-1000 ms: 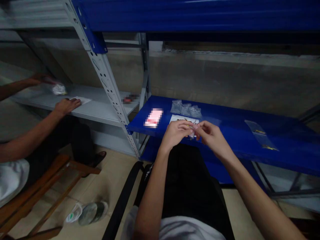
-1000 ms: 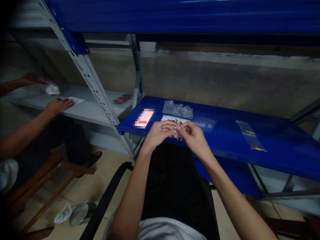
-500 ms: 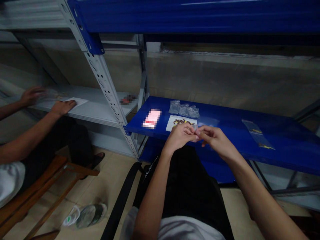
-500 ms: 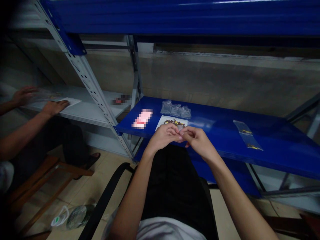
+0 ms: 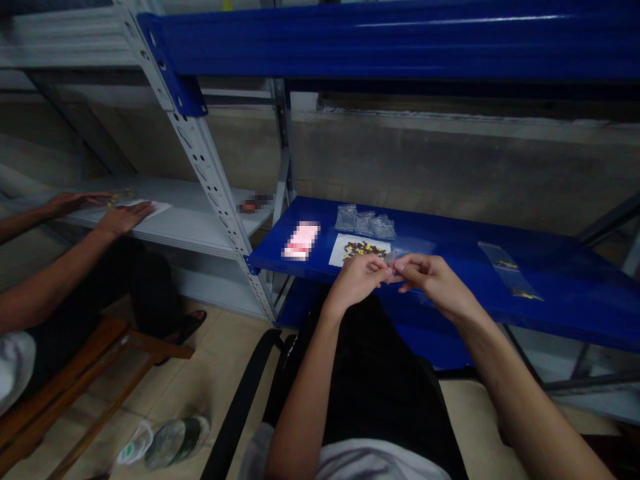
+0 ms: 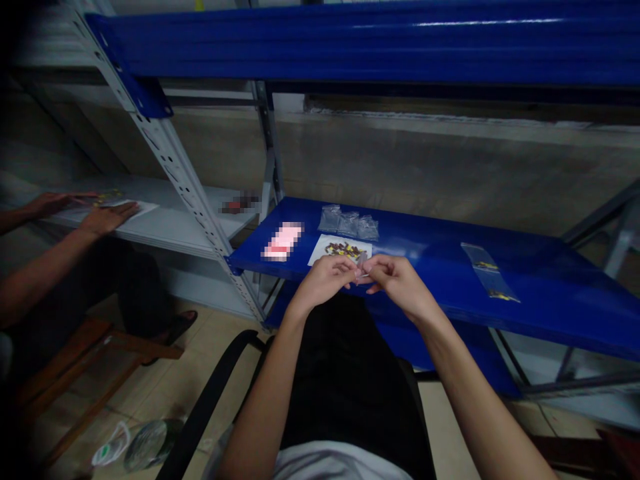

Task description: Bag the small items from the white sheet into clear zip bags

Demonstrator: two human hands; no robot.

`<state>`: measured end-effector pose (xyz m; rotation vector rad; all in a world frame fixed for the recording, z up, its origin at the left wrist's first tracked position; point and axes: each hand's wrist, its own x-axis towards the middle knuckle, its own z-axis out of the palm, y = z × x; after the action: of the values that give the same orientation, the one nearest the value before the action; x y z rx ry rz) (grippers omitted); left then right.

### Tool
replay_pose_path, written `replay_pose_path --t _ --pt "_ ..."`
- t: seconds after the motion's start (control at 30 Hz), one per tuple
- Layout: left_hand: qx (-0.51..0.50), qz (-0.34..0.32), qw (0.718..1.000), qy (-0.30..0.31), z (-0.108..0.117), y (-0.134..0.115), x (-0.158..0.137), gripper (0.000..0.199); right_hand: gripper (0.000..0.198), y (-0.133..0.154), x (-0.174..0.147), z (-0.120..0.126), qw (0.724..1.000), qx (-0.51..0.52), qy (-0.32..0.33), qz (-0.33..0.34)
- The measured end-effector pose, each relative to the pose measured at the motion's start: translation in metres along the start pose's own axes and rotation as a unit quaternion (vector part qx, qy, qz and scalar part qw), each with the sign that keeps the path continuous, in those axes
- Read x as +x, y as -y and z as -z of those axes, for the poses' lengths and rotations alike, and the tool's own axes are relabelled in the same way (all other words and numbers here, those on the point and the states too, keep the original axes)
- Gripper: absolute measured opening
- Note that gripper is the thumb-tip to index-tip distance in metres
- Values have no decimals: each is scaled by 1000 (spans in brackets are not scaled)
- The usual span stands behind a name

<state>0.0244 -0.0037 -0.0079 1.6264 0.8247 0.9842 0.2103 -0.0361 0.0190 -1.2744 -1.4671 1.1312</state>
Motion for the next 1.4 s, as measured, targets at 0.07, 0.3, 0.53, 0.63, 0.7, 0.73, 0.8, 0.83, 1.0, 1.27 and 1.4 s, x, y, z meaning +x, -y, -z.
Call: replay_pose_path --t 0.07,0.3,0.53,0.63,0.7,0.73,0.8,0.83,1.0,1.27,1.4 --pt "39 -17 999 -11 0 -3 -2 9 46 -2 2 -1 1000 -3 -2 6" --pt "143 -71 987 -31 -2 -15 -10 5 25 -8 3 -6 993 -105 12 45" --pt "236 -78 967 -50 -9 -14 -11 17 24 0 -5 -7 956 -273 -9 103" --pt "268 -79 958 -63 -12 -14 -11 20 24 0 -4 -8 935 -325 -17 139" --pt "285 -74 953 -71 -13 -15 -10 22 23 -1 -4 -9 920 -357 -26 158" --pt "292 -71 951 -75 -14 -15 -10 22 23 -2 -4 -9 915 -369 -25 161" --pt "299 -69 948 -85 -14 -15 -11 22 21 -4 -4 -9 906 -394 -27 153" --pt "298 -69 947 -95 -14 -14 -11 22 19 -5 -4 -9 901 -408 -32 145" --pt "318 -49 934 -156 -7 -16 -12 19 13 -4 -6 -8 877 -462 -80 107" --pt "257 -151 947 -122 -13 -16 -8 20 23 7 -10 -15 877 -456 -109 102" --pt "258 -150 945 -134 -18 -11 -5 20 21 8 -10 -17 895 -415 -85 142"
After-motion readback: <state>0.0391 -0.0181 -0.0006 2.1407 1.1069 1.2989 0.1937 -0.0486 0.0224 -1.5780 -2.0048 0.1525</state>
